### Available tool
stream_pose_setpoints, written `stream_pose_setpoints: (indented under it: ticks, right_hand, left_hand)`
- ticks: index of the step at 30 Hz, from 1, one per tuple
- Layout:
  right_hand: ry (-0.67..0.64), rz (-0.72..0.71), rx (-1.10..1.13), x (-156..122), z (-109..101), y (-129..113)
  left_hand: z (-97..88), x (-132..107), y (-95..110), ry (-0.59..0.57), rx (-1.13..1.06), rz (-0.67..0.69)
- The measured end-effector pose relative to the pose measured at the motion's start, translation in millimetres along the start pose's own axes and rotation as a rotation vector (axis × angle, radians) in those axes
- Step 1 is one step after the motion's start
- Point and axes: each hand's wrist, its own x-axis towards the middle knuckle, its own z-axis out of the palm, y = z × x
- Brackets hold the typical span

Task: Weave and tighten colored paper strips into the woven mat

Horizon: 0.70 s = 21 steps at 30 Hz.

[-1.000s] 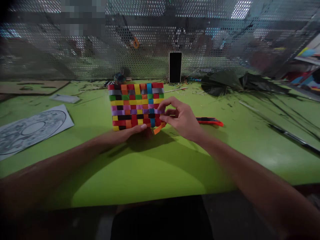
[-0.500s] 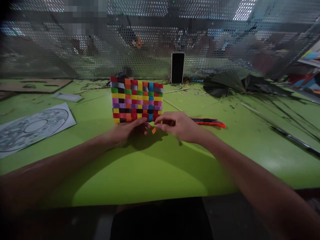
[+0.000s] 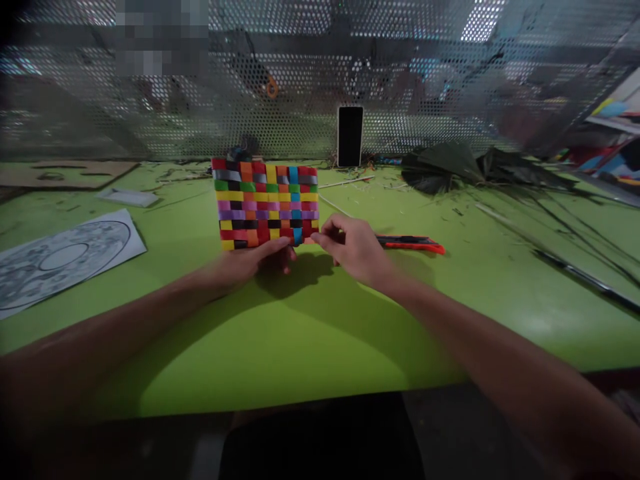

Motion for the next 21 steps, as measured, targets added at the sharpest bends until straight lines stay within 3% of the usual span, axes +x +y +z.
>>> stream_pose_setpoints:
  ticks: [5, 12, 17, 21]
  right_hand:
    - [0.036, -0.036, -0.003, 0, 0, 4]
    - [0.030, -0.015, 0.006, 0, 1, 1]
    - [0.054, -0.002, 0.085, 2, -6, -2]
    - [0.034, 0.008, 0.174, 3, -9, -4]
  left_hand:
    - [0.7, -3, 1, 0.029, 0.036, 0.057]
    - [-2.5, -3, 4, -0.009, 0.085, -0.031]
    - [-4.6, 2, 0, 0.038, -0.042, -0.080]
    - [-3.0, 4, -4, 0.063, -0.108, -0.034]
